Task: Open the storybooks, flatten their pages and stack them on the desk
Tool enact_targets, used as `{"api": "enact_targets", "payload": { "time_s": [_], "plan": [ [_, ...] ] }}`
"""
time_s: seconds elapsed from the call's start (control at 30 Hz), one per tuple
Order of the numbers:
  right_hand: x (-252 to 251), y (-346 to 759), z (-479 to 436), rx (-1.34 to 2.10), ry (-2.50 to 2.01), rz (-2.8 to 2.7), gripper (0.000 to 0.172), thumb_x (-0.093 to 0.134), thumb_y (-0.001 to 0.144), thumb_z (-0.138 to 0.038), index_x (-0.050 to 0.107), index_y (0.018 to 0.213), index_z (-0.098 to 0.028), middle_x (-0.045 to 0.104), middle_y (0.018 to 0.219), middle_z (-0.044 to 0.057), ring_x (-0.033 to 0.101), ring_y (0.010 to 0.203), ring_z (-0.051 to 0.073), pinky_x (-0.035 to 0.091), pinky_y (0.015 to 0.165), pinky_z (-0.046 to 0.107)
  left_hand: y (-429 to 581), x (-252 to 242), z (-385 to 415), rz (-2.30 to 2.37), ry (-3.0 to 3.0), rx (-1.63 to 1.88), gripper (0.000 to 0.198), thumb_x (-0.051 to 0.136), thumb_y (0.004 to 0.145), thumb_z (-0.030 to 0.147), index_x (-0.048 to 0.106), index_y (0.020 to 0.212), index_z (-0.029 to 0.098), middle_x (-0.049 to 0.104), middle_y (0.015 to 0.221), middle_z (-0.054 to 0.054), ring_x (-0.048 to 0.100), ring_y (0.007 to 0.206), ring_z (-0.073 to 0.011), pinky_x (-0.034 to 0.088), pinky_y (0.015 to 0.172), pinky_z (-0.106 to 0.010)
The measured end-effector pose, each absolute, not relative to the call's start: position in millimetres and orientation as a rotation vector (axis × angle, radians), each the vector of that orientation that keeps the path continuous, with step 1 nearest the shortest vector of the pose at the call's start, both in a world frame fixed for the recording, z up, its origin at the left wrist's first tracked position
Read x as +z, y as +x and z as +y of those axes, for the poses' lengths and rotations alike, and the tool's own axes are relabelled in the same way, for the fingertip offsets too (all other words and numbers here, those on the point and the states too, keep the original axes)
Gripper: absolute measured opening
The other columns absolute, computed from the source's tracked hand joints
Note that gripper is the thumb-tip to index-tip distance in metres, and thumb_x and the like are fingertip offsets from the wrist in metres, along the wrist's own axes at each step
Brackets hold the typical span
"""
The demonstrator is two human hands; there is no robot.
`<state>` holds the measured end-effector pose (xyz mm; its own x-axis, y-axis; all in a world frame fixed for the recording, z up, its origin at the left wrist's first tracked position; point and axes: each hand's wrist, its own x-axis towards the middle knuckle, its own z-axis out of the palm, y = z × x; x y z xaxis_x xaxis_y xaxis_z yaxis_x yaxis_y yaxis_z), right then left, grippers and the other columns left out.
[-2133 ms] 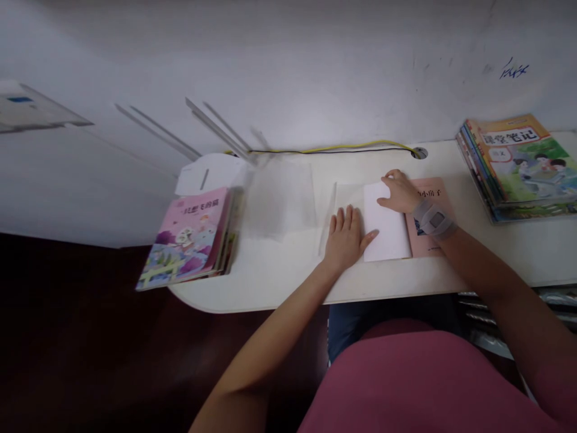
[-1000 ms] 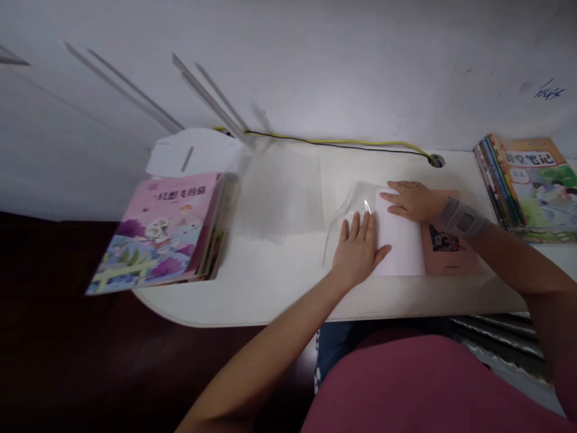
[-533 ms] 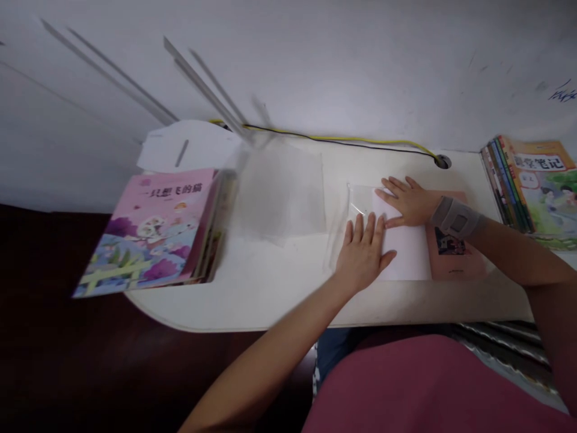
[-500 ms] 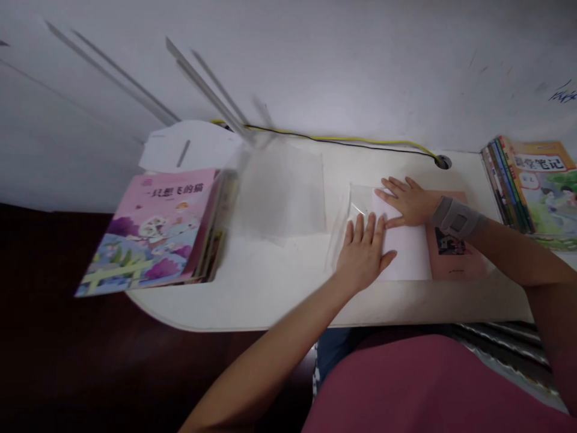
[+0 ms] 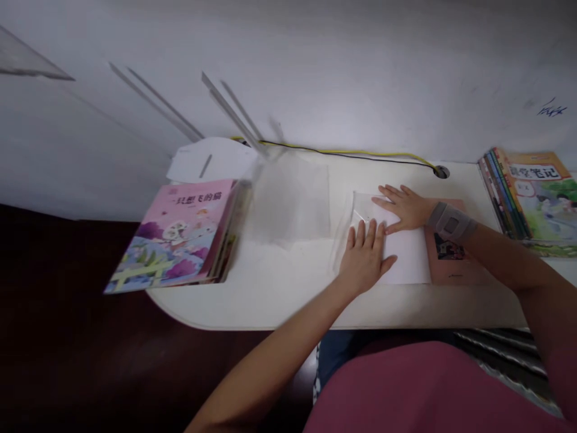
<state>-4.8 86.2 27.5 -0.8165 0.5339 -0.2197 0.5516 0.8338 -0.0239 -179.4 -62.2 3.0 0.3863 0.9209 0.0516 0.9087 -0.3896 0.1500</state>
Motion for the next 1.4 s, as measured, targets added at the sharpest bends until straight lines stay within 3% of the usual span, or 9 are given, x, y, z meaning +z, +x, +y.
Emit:
{"api": "enact_targets", "payload": {
  "time_s": [0.17,0.3,0.47,0.73,0.93,1.1,1.3,1.4],
  "plan": [
    [30.8,-5.4,91.1,-0.019,0.864,2.799,0.080,0.044,0.084,-0.069,0.027,0.149,-0.024,0.020,0.156,0.021,0.023,0.140,0.042,0.023,0.104,0.065,-179.4,-0.9,-61.2,1.690,2.563,0.202,0.076,0.037,0.092,0.056,0.026,0.148,0.005,0.028,0.152,-0.021,0.021,0.141,-0.0417,0.020,0.112,-0.056],
    [32.3,-2.8,84.9,0.077,0.858,2.860,0.079,0.041,0.087,-0.066,0.027,0.149,-0.020,0.026,0.153,0.022,0.030,0.138,0.040,0.026,0.104,0.062,-179.2,-3.9,-60.5,1.719,2.565,0.224,0.077,0.036,0.092,0.058,0.026,0.148,0.006,0.029,0.152,-0.021,0.023,0.140,-0.0410,0.021,0.112,-0.056],
    [30.0,1.2,82.5,0.071,0.798,2.882,0.074,0.040,0.089,-0.065,0.029,0.148,-0.022,0.022,0.155,0.021,0.030,0.139,0.038,0.031,0.103,0.059,-179.7,-6.2,-60.9,1.731,2.588,0.209,0.077,0.037,0.091,0.059,0.026,0.148,0.007,0.030,0.152,-0.021,0.024,0.140,-0.0412,0.023,0.111,-0.056],
    [24.5,-2.1,82.4,0.045,0.875,2.860,0.078,0.041,0.087,-0.065,0.028,0.148,-0.018,0.026,0.153,0.022,0.031,0.139,0.036,0.032,0.105,0.056,-181.1,-8.6,-61.0,1.734,2.626,0.206,0.075,0.037,0.092,0.058,0.029,0.147,0.008,0.032,0.151,-0.021,0.026,0.140,-0.0401,0.025,0.110,-0.057],
    [26.2,-6.4,84.9,0.054,0.824,2.826,0.087,0.045,0.083,-0.069,0.029,0.148,-0.014,0.027,0.151,0.025,0.030,0.138,0.041,0.027,0.102,0.066,-182.4,-8.0,-61.1,1.719,2.653,0.182,0.074,0.036,0.093,0.057,0.028,0.147,0.008,0.032,0.151,-0.021,0.025,0.140,-0.0388,0.026,0.110,-0.056],
    [39.2,-12.8,86.0,-0.019,0.866,2.775,0.087,0.053,0.078,-0.068,0.031,0.147,-0.019,0.029,0.152,0.023,0.030,0.138,0.039,0.028,0.103,0.064,-183.5,-13.9,-58.4,1.740,2.665,0.186,0.073,0.034,0.093,0.057,0.027,0.148,0.010,0.032,0.151,-0.021,0.026,0.141,-0.0374,0.028,0.109,-0.057],
    [46.5,5.5,56.1,-0.129,0.969,2.893,0.059,0.054,0.086,-0.054,0.050,0.137,-0.024,0.032,0.152,0.017,0.024,0.141,0.035,0.025,0.108,0.060,-183.7,-16.8,-56.4,1.756,2.626,0.215,0.076,0.035,0.092,0.059,0.027,0.148,0.009,0.033,0.150,-0.022,0.026,0.140,-0.0386,0.028,0.108,-0.057],
    [34.6,27.3,21.2,-0.168,1.192,3.000,0.060,0.048,0.089,-0.055,0.050,0.137,-0.019,0.027,0.154,0.019,0.020,0.143,0.035,0.025,0.110,0.057,-184.8,-16.3,-55.6,1.743,2.583,0.285,0.077,0.037,0.091,0.059,0.026,0.148,0.008,0.033,0.150,-0.023,0.025,0.140,-0.0381,0.028,0.109,-0.057]
  ]
}}
